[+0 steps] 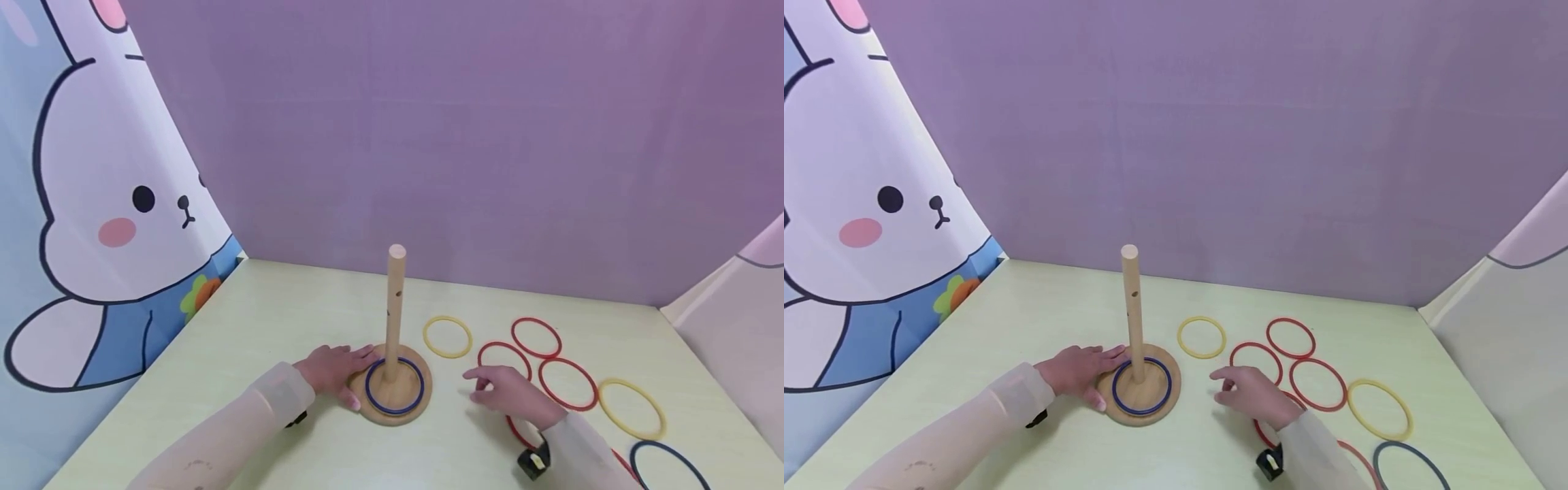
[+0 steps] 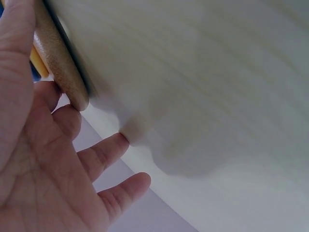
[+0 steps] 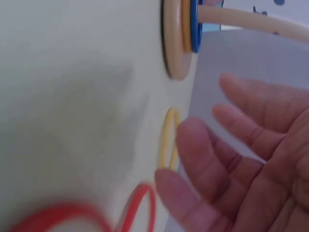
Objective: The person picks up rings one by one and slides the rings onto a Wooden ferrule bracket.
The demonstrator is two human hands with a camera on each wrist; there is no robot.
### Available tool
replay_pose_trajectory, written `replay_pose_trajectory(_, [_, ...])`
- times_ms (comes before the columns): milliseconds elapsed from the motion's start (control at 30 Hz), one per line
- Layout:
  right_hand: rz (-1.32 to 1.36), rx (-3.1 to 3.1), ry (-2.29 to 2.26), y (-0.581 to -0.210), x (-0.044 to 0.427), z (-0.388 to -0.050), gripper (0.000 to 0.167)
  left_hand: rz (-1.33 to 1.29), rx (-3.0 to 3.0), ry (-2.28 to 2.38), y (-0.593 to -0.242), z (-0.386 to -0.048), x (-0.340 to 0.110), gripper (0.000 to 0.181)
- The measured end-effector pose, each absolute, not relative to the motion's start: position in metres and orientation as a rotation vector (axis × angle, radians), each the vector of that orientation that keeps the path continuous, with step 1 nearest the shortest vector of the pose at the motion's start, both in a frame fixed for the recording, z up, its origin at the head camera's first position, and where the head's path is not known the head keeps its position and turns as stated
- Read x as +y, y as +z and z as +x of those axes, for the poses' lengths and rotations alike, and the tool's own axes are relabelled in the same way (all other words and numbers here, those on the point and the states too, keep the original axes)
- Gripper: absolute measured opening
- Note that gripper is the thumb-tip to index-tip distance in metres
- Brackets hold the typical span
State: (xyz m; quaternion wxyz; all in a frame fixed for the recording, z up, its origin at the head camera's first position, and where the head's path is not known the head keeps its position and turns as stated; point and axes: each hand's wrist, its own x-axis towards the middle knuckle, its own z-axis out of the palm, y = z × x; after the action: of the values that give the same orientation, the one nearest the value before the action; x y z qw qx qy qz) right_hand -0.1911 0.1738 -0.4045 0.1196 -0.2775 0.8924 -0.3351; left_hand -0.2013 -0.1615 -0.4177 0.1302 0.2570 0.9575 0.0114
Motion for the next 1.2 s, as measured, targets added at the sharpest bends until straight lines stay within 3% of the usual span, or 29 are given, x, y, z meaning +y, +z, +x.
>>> replay_pose_trajectory(667, [-0.821, 2.533, -1.012, -0.416, 0.259, -0.175, 0.040, 0.715, 2.793, 0.024, -0.414, -0.199, -0.159, 0.097])
replay_pose_trajectory(967, [-0.758, 2.567, -1.015, -0.422, 0.288, -0.170, 0.026, 0.724, 2.792, 0.039, -0.414, -0.199, -0.161, 0.098])
replay_pose_trajectory(1200, [-0.993, 2.665, -0.963, -0.431, 0.318, -0.164, 0.023, 0.717, 2.776, 0.026, -0.415, -0.199, -0.161, 0.097])
